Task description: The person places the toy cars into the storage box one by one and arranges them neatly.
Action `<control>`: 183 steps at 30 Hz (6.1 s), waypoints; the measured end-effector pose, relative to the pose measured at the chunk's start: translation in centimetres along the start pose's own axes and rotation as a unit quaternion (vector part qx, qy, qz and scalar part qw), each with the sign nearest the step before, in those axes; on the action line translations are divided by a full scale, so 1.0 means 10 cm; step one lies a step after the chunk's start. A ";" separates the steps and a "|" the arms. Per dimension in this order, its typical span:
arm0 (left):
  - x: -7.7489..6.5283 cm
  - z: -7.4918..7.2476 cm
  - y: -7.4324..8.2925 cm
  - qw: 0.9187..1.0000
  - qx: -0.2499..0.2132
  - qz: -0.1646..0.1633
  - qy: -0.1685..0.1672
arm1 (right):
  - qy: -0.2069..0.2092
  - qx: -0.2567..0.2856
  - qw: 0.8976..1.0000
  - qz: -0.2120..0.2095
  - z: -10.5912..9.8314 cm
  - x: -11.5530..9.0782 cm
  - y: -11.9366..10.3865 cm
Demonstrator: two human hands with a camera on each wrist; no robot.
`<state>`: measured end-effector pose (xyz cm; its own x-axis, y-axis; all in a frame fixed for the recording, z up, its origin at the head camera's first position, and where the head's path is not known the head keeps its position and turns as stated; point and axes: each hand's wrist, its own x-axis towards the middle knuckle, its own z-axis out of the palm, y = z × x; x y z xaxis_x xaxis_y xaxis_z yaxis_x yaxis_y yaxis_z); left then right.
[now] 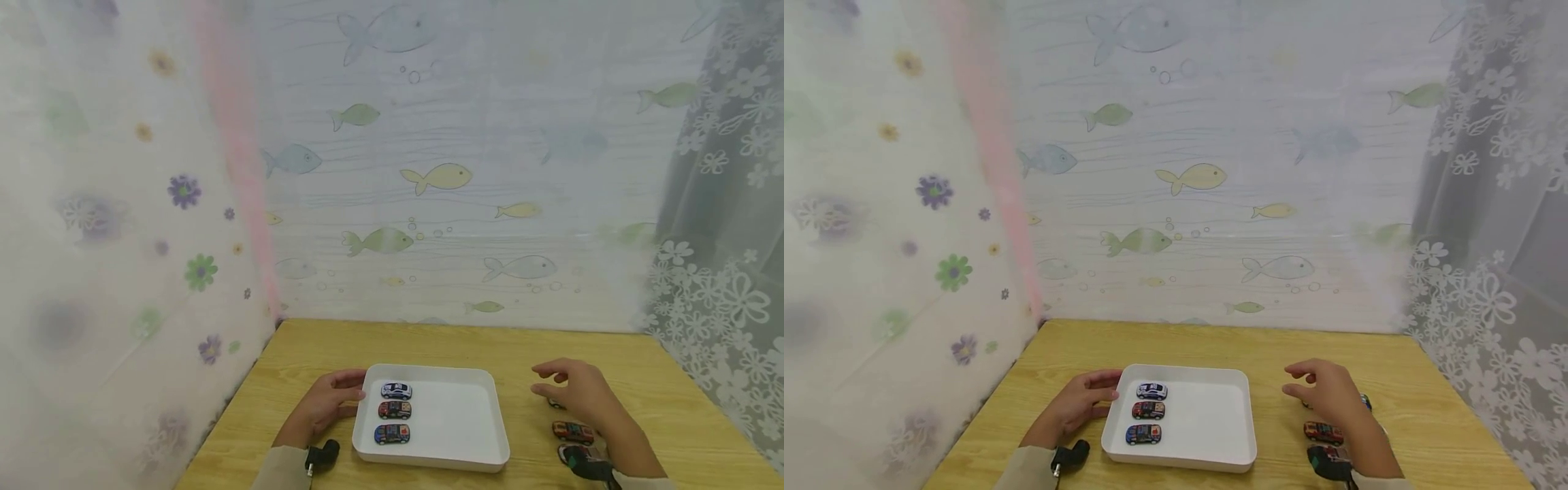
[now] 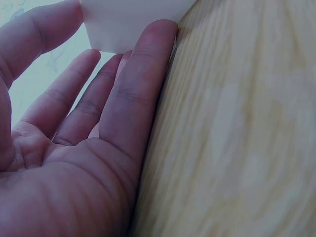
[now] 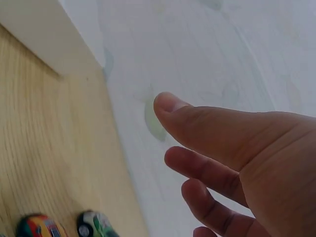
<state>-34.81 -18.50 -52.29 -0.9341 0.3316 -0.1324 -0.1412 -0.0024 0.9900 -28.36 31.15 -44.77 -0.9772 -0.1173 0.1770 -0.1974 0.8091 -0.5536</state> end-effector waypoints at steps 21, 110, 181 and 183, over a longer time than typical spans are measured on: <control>-0.01 -0.01 0.00 1.000 -0.002 0.002 -0.003 | -0.057 -0.022 0.997 0.048 -0.10 -0.01 0.63; -0.03 0.00 0.01 1.000 -0.004 -0.006 -0.003 | -0.030 0.016 0.999 -0.039 0.41 0.39 -0.43; -0.06 0.02 0.04 1.000 -0.003 -0.004 -0.002 | -0.087 0.024 0.993 -0.078 1.26 0.71 -1.06; -0.06 0.02 0.04 1.000 -0.004 -0.004 -0.003 | -0.086 0.023 0.993 -0.081 1.27 0.70 -1.06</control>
<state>-34.21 -18.50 -51.75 -0.9311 0.3364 -0.1411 -0.1522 -0.0067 0.9883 -34.14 14.45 -47.97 -0.9305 -0.3434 0.1273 -0.3525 0.7455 -0.5657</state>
